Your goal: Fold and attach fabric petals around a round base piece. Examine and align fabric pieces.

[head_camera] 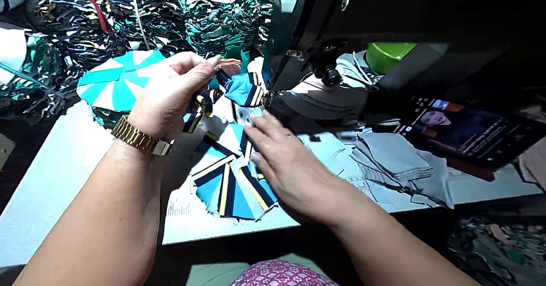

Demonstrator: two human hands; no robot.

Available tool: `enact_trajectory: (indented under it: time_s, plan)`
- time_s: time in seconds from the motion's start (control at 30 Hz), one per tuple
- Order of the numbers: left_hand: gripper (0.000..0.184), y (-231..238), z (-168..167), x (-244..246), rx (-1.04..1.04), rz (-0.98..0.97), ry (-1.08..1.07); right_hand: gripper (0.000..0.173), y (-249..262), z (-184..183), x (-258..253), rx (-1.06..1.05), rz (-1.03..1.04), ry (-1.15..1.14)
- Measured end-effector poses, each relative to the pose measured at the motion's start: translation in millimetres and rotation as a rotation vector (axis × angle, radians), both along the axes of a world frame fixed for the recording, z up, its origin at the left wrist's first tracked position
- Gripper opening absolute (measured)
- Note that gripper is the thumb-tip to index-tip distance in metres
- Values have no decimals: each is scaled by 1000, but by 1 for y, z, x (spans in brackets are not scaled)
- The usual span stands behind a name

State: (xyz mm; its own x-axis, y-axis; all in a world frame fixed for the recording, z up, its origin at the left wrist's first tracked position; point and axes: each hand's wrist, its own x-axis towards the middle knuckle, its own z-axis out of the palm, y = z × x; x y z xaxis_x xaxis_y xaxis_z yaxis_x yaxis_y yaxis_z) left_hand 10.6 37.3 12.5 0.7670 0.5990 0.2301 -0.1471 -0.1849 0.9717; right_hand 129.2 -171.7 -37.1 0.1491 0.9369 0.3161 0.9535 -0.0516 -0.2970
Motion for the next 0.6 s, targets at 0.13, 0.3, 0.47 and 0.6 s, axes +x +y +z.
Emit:
enact_trajectory:
  time_s: [0.13, 0.3, 0.47, 0.6]
  plan:
    - [13, 4, -5, 1, 2, 116, 18, 57, 8, 6, -16, -122, 18, 2]
    - [19, -9, 5, 5, -47, 266, 128, 69, 20, 9, -27, -245, 90, 17]
    - [23, 13, -20, 6, -23, 140, -32, 66, 19, 7, -25, -288, 115, -11]
    - [25, 10, -17, 6, -40, 137, 40, 65, 11, 6, -21, -273, 137, -5]
